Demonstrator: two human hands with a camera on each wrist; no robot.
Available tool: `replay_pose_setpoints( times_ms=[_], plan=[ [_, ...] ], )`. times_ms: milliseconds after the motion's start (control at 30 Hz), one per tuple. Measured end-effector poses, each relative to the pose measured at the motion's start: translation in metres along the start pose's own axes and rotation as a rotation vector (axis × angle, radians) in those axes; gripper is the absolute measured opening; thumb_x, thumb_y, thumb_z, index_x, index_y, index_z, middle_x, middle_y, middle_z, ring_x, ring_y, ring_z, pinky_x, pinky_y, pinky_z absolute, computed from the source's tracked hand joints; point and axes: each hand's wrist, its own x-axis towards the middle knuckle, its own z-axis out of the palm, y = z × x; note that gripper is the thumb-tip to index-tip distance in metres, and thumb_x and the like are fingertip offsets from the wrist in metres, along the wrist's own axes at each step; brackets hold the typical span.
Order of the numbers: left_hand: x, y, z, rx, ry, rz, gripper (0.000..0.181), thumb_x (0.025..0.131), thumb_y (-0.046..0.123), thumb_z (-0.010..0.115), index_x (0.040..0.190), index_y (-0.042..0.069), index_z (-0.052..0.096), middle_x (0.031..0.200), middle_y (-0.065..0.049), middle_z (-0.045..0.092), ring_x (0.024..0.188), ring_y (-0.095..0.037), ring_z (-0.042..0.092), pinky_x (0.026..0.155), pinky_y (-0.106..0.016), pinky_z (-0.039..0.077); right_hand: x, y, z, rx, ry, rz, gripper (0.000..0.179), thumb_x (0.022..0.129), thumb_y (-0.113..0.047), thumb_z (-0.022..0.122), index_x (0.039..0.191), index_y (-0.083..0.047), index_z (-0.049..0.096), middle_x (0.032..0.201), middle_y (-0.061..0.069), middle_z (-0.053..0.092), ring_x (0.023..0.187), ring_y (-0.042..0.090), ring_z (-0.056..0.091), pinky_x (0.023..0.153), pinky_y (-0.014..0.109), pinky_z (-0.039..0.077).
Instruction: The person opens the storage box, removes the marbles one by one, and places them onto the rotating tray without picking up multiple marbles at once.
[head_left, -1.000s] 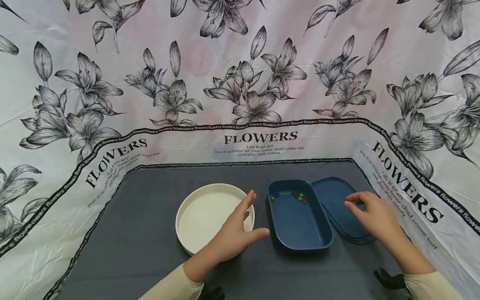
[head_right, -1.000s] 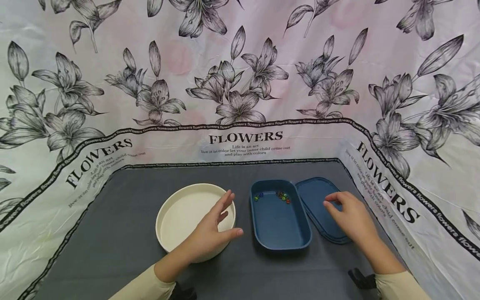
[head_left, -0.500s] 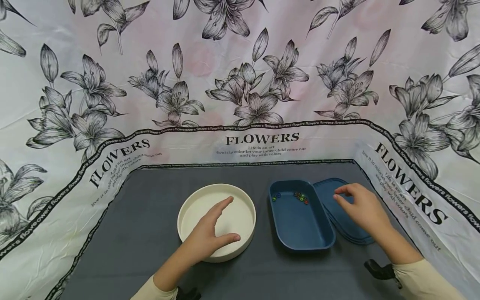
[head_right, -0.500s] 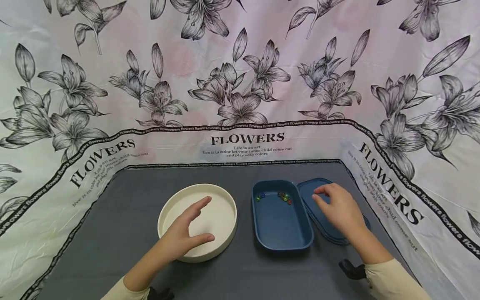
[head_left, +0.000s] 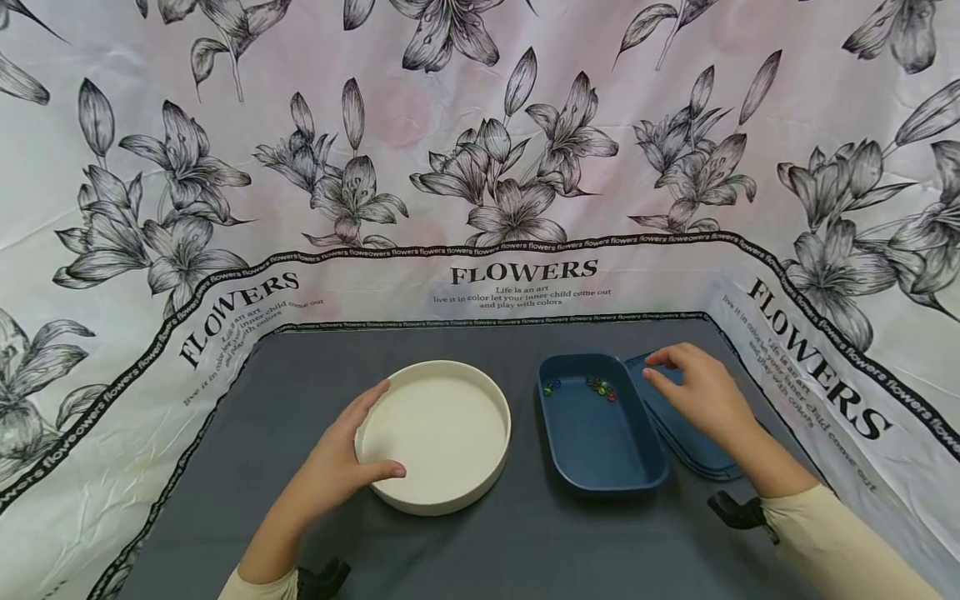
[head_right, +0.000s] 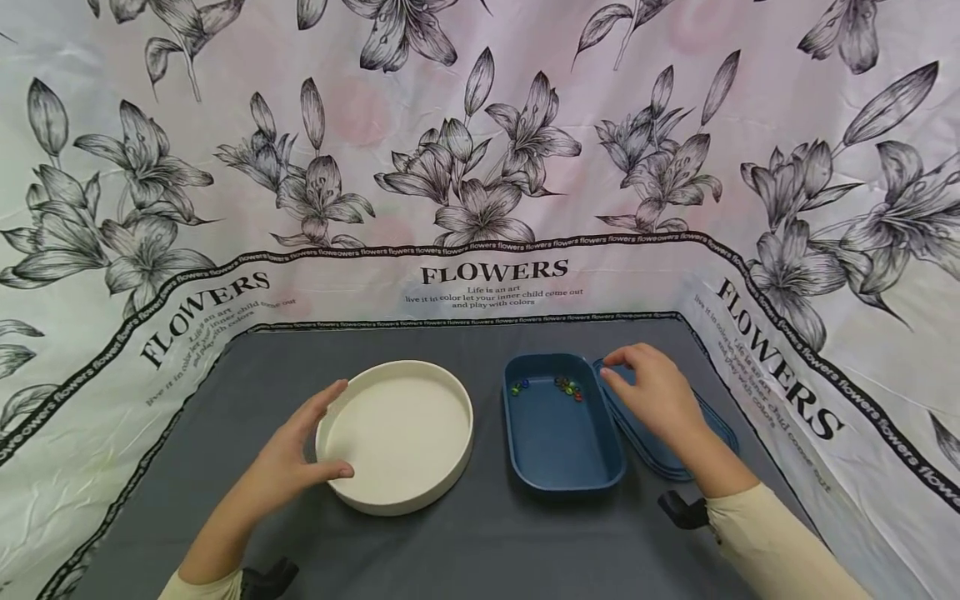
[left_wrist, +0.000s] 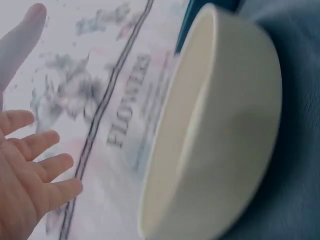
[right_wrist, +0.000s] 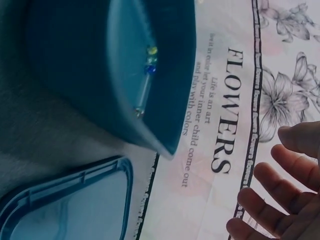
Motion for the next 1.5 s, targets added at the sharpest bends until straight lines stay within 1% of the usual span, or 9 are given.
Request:
replay_pose_setpoints(
  times_ms=[200,367,500,700,967,1067,1200,1300,1500],
  plan=[
    [-0.004,-0.033,-0.010,-0.004,0.023,-0.019,0.114,0.076,0.021,0.093,0.166,0.022,0.021,0.169,-0.012,0.022,0.154,-0.044,0.021,0.115,-0.072,0.027,0.011,-0.007,0.009,0.033,-0.005,-0.014,0.029,0.102,-0.028,0.068,0.120,-0.006,0.071,0.123,0.017,0.065,0.115,0.040,0.060,0.093,0.062,0.049],
    [-0.006,-0.055,-0.010,-0.019,-0.004,-0.040,0.117,0.077,0.020,0.092,0.166,0.020,0.017,0.170,-0.016,0.017,0.153,-0.050,0.017,0.115,-0.075,0.024,0.016,-0.009,0.018,0.056,-0.032,-0.037,0.027,0.100,-0.025,0.070,0.119,-0.007,0.071,0.122,0.015,0.065,0.115,0.037,0.061,0.096,0.059,0.050],
    [-0.007,-0.068,-0.013,-0.027,-0.036,-0.033,0.124,0.073,0.027,0.095,0.167,0.021,0.013,0.171,-0.017,0.013,0.154,-0.051,0.012,0.112,-0.078,0.023,0.024,-0.012,0.026,0.079,-0.059,-0.065,0.027,0.099,-0.025,0.071,0.120,-0.008,0.071,0.123,0.013,0.065,0.116,0.034,0.061,0.098,0.058,0.050],
    [-0.010,-0.081,-0.016,-0.057,-0.084,-0.030,0.135,0.066,0.046,0.096,0.166,0.032,0.006,0.172,-0.017,0.006,0.154,-0.052,0.007,0.111,-0.080,0.022,0.034,-0.015,0.036,0.106,-0.100,-0.106,0.031,0.098,-0.025,0.073,0.124,-0.009,0.071,0.124,0.011,0.063,0.118,0.035,0.060,0.099,0.059,0.050],
    [-0.016,-0.101,-0.014,-0.035,-0.082,-0.095,0.139,0.065,0.034,0.099,0.167,0.030,0.004,0.172,-0.017,0.005,0.154,-0.051,0.008,0.112,-0.079,0.021,0.044,-0.012,0.051,0.124,-0.183,-0.162,0.041,0.097,-0.025,0.074,0.134,-0.009,0.066,0.124,0.010,0.061,0.117,0.034,0.060,0.096,0.057,0.051],
    [-0.017,-0.106,-0.015,-0.022,-0.093,-0.106,0.139,0.066,0.032,0.099,0.167,0.028,0.003,0.171,-0.020,0.005,0.154,-0.053,0.008,0.111,-0.080,0.020,0.050,-0.011,0.056,0.121,-0.199,-0.183,0.042,0.096,-0.026,0.075,0.134,-0.010,0.066,0.120,0.008,0.062,0.110,0.029,0.061,0.092,0.053,0.053],
    [-0.015,-0.108,-0.017,-0.015,-0.106,-0.112,0.139,0.067,0.032,0.098,0.167,0.029,0.002,0.171,-0.021,0.005,0.153,-0.053,0.008,0.112,-0.078,0.021,0.061,-0.012,0.064,0.162,-0.253,-0.179,0.044,0.096,-0.024,0.075,0.136,-0.009,0.064,0.100,0.005,0.060,0.079,0.022,0.064,0.071,0.042,0.057],
    [-0.014,-0.108,-0.017,-0.010,-0.112,-0.119,0.139,0.067,0.033,0.098,0.167,0.026,0.001,0.171,-0.021,0.004,0.154,-0.053,0.007,0.114,-0.077,0.020,0.067,-0.011,0.071,0.177,-0.324,-0.162,0.044,0.097,-0.025,0.073,0.138,-0.011,0.063,0.082,0.002,0.054,0.058,0.017,0.054,0.058,0.034,0.051],
    [-0.015,-0.109,-0.014,-0.006,-0.126,-0.129,0.139,0.067,0.036,0.097,0.167,0.021,0.001,0.171,-0.022,0.003,0.154,-0.052,0.006,0.116,-0.076,0.017,0.075,-0.010,0.083,0.109,-0.391,-0.160,0.038,0.097,-0.026,0.073,0.134,-0.016,0.067,0.061,-0.003,0.040,0.051,0.016,0.039,0.058,0.032,0.040]
  ],
)
